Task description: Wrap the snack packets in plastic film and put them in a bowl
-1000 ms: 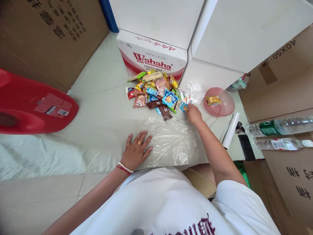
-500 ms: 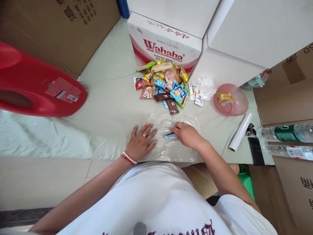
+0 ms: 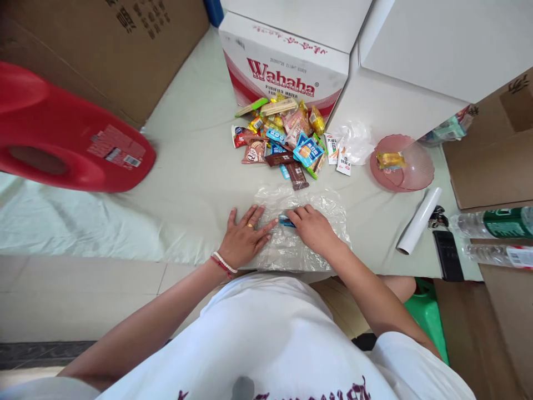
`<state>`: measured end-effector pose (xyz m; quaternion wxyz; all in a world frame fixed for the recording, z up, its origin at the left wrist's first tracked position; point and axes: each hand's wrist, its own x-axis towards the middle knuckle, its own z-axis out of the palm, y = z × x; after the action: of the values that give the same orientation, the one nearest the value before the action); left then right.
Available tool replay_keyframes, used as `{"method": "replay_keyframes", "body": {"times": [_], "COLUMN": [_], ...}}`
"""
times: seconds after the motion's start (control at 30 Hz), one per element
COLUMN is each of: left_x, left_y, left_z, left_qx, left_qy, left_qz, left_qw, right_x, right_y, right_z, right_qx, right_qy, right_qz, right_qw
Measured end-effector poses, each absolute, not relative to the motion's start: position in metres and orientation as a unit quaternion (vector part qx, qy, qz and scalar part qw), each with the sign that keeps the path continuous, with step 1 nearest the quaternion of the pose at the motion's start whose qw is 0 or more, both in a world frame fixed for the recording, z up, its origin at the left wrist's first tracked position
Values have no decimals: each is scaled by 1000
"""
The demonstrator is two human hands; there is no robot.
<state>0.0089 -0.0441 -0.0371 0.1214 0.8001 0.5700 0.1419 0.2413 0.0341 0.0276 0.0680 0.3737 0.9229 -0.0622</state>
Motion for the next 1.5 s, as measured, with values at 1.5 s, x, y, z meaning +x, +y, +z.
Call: {"method": "replay_keyframes", "body": {"times": [1.5], "left_x": [-23], "left_y": [-21], "left_z": [-29], "left_qx": [851], "left_qy": [450], "left_qz": [162], "left_qw": [216], "right_x": [341], "right_y": [46], "right_z": [40], "right_qx": [439], "right_qy": [693], "right_qz": [-549], "right_qw": [-161]}}
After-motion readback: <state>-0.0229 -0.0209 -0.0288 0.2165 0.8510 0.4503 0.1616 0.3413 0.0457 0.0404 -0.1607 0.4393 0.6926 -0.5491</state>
